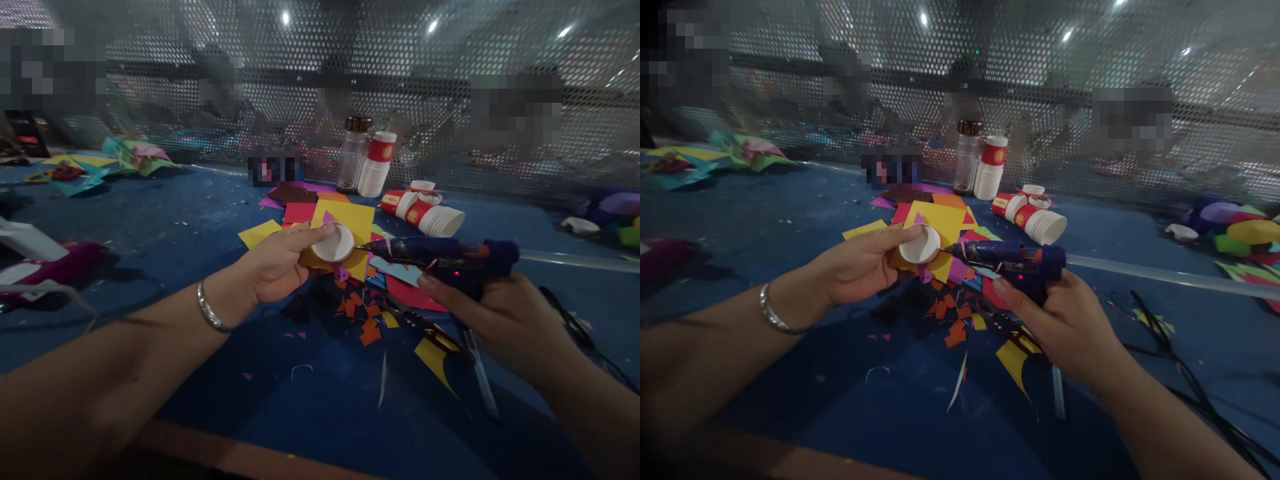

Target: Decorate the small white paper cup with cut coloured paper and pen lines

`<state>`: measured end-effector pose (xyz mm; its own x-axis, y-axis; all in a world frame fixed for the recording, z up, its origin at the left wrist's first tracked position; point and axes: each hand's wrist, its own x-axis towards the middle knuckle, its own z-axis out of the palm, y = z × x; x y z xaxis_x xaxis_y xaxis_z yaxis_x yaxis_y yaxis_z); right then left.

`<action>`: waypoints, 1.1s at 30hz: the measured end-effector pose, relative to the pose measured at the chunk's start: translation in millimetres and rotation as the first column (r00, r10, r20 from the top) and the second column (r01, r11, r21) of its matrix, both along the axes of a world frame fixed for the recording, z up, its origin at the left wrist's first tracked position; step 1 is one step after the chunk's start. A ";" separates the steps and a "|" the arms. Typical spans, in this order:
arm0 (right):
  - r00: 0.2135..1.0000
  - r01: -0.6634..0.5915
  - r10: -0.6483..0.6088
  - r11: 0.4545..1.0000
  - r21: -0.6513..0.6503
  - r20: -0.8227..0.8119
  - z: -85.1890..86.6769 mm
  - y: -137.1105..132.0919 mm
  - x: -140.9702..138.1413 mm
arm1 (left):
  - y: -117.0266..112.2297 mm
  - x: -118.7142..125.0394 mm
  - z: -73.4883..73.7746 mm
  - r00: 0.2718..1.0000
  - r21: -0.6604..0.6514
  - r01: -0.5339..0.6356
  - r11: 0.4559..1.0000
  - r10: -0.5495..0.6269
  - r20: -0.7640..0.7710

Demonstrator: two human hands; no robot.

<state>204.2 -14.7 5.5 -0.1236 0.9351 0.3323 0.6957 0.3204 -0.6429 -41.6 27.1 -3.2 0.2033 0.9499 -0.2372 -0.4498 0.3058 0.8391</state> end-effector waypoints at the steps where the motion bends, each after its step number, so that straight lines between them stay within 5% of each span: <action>1: 1.000 0.005 -0.005 1.000 0.000 0.004 -0.6 0.1 -0.1 | -0.8 0.6 0.4 1.000 0.000 0.000 1.000 0.000 -0.002; 33: 0.989 0.052 -0.054 0.999 0.017 0.141 4.9 -2.6 -1.5 | -0.2 -4.2 -3.5 0.998 0.016 0.046 0.999 -0.045 -0.045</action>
<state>202.7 -17.2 10.5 -0.1207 0.9373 0.3269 0.7955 0.2883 -0.5329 -45.7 26.8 -6.7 0.2361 0.9439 -0.2311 -0.3973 0.3108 0.8634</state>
